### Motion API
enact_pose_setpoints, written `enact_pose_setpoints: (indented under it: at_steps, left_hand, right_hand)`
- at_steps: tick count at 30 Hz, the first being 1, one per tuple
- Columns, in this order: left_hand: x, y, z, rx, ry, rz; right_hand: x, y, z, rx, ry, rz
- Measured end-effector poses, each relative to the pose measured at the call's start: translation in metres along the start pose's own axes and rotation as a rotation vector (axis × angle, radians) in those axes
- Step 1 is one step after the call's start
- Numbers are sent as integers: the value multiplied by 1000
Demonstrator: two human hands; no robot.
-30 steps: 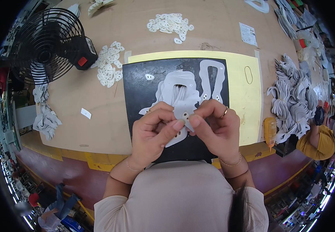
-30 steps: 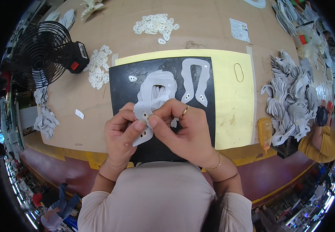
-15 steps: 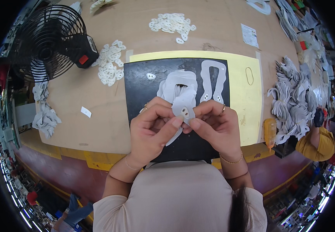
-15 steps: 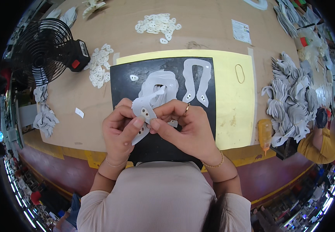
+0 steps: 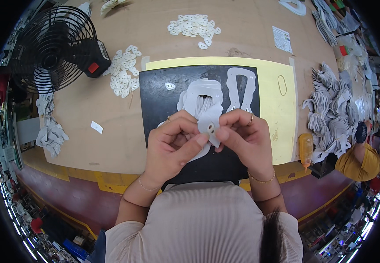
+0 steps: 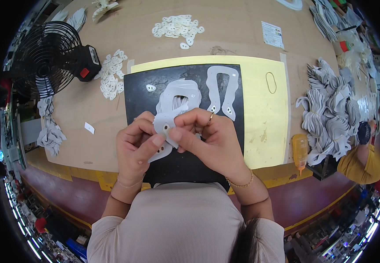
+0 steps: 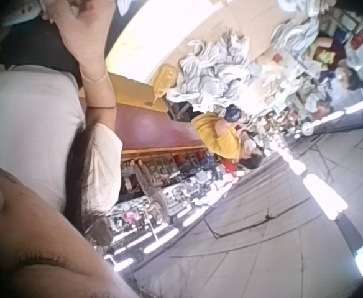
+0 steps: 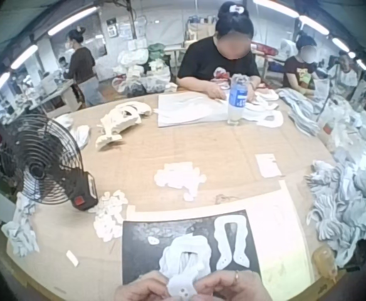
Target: The person assembles small white fabric pieces by hand, inserting small circular inserts into pre-cut holes and stacking the finished pieces on a black mat. The person repeatedly picks up pieces, aligns them, and places them in a growing pile.
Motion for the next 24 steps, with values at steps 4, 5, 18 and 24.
enact_pose_setpoints:
  at_steps: [4,5,18,24]
  left_hand:
    - [-1,-1,-3,16,9,9]
    - [-1,-1,-3,25,11,4]
    - [-3,-1,-7,303,33,-64]
    - [0,-6,-2,158,140,251]
  right_hand:
    - [1,-1,2,5,-30,-33]
    - [1,-1,2,-5,-34,-36]
    - [-3,-3,-2,-153,-127,43]
    - [6,30,20,-367,-17,212]
Point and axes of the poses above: each hand's wrist, its own x-axis towards the middle knuckle, its own z-axis out of the back of the hand, y = z × x, the point moved 4 cm from there along x, towards the middle knuckle, and after that the axes turned 3 degrees about y, right-handed, at the moved point
